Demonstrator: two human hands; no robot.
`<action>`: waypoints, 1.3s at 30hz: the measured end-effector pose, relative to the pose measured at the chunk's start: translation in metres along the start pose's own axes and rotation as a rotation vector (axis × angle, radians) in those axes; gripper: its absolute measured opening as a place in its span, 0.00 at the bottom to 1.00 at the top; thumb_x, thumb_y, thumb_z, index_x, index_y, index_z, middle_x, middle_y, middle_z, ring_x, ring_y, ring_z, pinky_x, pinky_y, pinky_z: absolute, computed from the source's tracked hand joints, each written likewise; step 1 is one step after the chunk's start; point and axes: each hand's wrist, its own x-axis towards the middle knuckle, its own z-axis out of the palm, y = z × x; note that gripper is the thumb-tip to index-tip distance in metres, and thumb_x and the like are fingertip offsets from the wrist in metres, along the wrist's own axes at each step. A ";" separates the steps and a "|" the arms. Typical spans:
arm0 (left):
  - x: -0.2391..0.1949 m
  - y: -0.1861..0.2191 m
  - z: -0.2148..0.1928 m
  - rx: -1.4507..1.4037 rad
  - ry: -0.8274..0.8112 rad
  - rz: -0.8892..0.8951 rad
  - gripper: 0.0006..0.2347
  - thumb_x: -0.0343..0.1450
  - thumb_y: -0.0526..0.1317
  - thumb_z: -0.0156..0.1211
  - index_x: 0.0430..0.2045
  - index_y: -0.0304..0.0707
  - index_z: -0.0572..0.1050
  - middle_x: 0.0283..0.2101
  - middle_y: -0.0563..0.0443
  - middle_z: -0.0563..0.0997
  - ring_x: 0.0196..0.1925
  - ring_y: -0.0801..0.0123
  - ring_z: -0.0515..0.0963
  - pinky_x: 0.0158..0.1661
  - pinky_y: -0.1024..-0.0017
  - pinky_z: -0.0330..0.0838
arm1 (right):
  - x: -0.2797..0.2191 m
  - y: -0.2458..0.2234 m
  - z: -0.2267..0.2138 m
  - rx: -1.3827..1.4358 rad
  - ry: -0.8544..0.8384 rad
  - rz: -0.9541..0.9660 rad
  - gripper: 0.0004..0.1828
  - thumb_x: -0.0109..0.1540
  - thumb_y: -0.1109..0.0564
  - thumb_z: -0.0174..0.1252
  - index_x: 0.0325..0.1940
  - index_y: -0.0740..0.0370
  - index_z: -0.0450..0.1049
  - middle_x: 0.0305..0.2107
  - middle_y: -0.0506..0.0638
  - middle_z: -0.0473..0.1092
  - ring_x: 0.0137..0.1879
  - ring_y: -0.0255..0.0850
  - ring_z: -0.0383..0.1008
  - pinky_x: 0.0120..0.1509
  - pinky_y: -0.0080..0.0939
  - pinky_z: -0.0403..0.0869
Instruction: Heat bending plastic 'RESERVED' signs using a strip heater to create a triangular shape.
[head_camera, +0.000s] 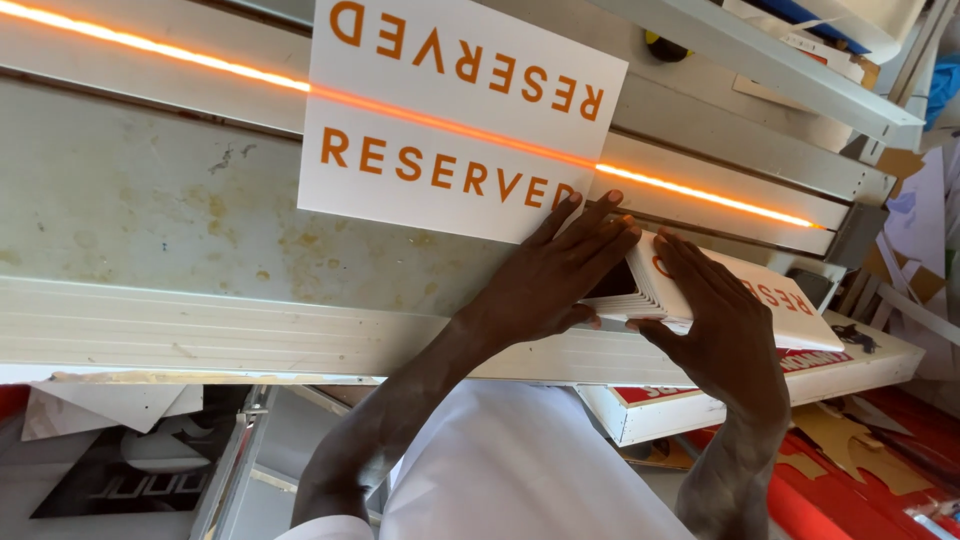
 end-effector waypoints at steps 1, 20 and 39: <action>0.001 -0.002 -0.002 0.003 0.007 -0.007 0.50 0.67 0.60 0.80 0.83 0.36 0.59 0.81 0.38 0.71 0.92 0.49 0.44 0.87 0.43 0.29 | 0.002 0.000 -0.001 -0.002 -0.002 -0.010 0.47 0.57 0.48 0.79 0.80 0.57 0.75 0.76 0.57 0.73 0.82 0.60 0.70 0.77 0.66 0.73; -0.026 0.003 -0.007 0.030 0.094 -0.085 0.60 0.76 0.60 0.84 0.87 0.32 0.34 0.93 0.46 0.41 0.96 0.50 0.38 0.93 0.48 0.41 | 0.003 -0.001 -0.004 -0.103 -0.019 -0.030 0.50 0.60 0.44 0.76 0.85 0.56 0.69 0.78 0.51 0.71 0.82 0.48 0.71 0.71 0.57 0.77; -0.047 0.019 0.011 -0.389 0.306 -0.088 0.33 0.72 0.18 0.44 0.78 0.32 0.64 0.81 0.41 0.68 0.81 0.47 0.70 0.78 0.50 0.73 | 0.005 0.003 -0.004 -0.073 -0.048 -0.044 0.54 0.60 0.43 0.75 0.87 0.59 0.64 0.79 0.56 0.69 0.83 0.54 0.67 0.75 0.60 0.72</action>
